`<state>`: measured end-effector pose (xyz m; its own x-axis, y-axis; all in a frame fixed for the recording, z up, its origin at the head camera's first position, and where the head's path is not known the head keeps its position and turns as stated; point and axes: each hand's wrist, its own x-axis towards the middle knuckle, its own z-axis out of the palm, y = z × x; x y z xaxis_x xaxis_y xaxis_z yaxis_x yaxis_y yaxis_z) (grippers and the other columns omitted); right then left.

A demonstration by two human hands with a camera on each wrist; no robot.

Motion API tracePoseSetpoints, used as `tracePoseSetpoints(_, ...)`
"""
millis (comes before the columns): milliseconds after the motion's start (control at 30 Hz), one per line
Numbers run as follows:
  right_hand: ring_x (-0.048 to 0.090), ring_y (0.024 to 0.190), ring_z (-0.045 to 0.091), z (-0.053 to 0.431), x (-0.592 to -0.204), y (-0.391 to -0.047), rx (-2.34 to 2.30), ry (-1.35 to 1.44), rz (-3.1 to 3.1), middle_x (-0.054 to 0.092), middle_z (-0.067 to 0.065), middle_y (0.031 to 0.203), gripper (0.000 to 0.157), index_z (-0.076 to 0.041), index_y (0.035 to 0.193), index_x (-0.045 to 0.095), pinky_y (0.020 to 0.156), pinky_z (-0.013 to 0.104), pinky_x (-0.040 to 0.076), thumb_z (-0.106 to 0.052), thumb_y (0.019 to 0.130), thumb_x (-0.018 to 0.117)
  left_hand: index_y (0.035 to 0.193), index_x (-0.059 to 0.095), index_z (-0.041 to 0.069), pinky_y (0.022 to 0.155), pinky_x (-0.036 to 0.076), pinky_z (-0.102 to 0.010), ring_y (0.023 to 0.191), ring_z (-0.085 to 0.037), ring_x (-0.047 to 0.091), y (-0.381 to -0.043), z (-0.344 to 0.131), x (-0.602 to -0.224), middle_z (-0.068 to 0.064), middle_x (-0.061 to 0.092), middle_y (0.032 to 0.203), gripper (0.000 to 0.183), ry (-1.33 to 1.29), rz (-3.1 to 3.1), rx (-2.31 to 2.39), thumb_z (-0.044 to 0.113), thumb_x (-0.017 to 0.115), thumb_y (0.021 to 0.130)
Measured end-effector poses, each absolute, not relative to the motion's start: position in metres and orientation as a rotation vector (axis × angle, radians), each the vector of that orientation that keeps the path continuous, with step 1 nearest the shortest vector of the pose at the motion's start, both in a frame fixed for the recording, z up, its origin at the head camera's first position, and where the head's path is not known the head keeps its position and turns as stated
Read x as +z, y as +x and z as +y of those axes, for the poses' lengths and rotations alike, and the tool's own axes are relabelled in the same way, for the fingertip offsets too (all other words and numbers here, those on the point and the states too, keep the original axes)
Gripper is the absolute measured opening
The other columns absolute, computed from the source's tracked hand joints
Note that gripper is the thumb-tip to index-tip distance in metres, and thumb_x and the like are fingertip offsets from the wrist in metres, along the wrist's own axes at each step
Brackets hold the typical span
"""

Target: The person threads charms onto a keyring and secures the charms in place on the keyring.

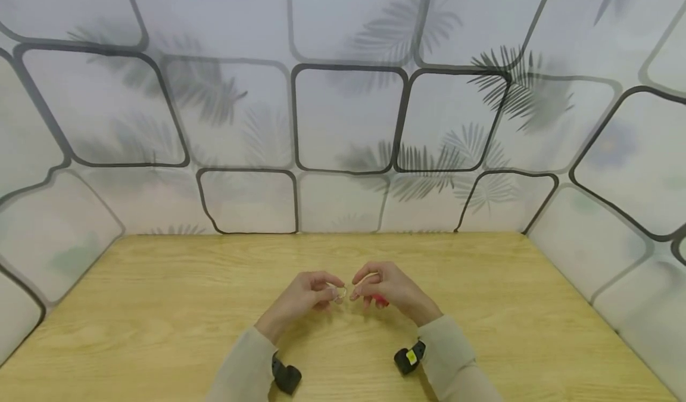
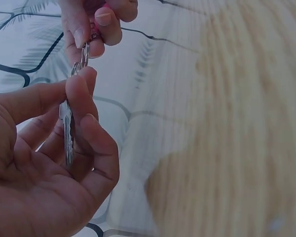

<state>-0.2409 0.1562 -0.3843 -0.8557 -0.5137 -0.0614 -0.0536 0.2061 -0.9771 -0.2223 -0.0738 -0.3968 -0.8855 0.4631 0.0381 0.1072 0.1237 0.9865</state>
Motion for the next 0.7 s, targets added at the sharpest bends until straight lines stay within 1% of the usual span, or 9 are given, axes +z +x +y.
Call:
tracePoseSetpoints(100,0.062,0.060,0.012,0.1561,-0.3884,-0.2418,-1.681,-0.556,2.096,0.075,0.012,0.085,0.012,0.007,0.103,0.063,0.048,0.019,0.040,0.001,0.093,0.062,0.118,0.062,-0.015,0.076,0.057,-0.030,0.084,-0.018,0.068,-0.2217,-0.0746,-0.3993,-0.017,0.074,0.099,0.024,0.545,2.095,1.840,-0.001,0.057,0.099)
tracePoseSetpoints(233,0.063,0.061,0.013,0.1560,-0.3909,-0.2428,-1.664,-0.596,2.095,0.074,0.010,0.085,0.013,0.009,0.103,0.063,0.049,0.019,0.041,0.004,0.091,0.060,0.118,0.061,-0.015,0.072,0.055,-0.026,0.079,-0.015,0.067,-0.2208,-0.0752,-0.4002,-0.019,0.074,0.100,0.024,0.539,2.062,1.846,-0.001,0.058,0.099)
tracePoseSetpoints(300,0.063,0.062,0.013,0.1562,-0.3901,-0.2430,-1.669,-0.611,2.103,0.073,0.010,0.085,0.014,0.010,0.104,0.063,0.049,0.019,0.041,0.004,0.091,0.060,0.119,0.062,-0.014,0.072,0.055,-0.026,0.080,-0.015,0.068,-0.2208,-0.0756,-0.3993,-0.019,0.074,0.102,0.024,0.536,2.056,1.848,0.000,0.058,0.099)
tracePoseSetpoints(400,0.063,0.066,0.013,0.1557,-0.3879,-0.2430,-1.703,-0.606,2.102,0.073,0.008,0.084,0.012,0.011,0.102,0.062,0.051,0.019,0.043,0.006,0.092,0.060,0.120,0.061,-0.013,0.075,0.057,-0.029,0.085,-0.020,0.070,-0.2211,-0.0764,-0.3979,-0.021,0.073,0.103,0.026,0.543,2.056,1.847,0.002,0.057,0.100)
tracePoseSetpoints(533,0.067,0.071,0.012,0.1542,-0.3861,-0.2425,-1.811,-0.562,2.023,0.072,0.008,0.083,0.008,0.013,0.100,0.060,0.062,0.021,0.054,0.010,0.092,0.060,0.121,0.058,-0.016,0.083,0.059,-0.038,0.095,-0.033,0.072,-0.2212,-0.0763,-0.3972,-0.027,0.072,0.104,0.028,0.549,2.038,1.860,0.000,0.056,0.099)
tracePoseSetpoints(600,0.069,0.072,0.013,0.1537,-0.3861,-0.2419,-1.870,-0.535,1.966,0.071,0.009,0.082,0.008,0.015,0.100,0.058,0.068,0.023,0.058,0.012,0.092,0.059,0.120,0.058,-0.016,0.084,0.059,-0.041,0.096,-0.036,0.072,-0.2208,-0.0754,-0.3973,-0.028,0.071,0.102,0.026,0.545,2.023,1.875,-0.001,0.056,0.099)
tracePoseSetpoints(700,0.070,0.072,0.013,0.1529,-0.3873,-0.2407,-1.943,-0.506,1.905,0.070,0.009,0.081,0.010,0.018,0.100,0.056,0.070,0.024,0.059,0.013,0.091,0.060,0.114,0.059,-0.014,0.080,0.059,-0.036,0.091,-0.033,0.073,-0.2194,-0.0738,-0.3979,-0.025,0.073,0.097,0.020,0.510,2.011,1.893,-0.002,0.058,0.098)
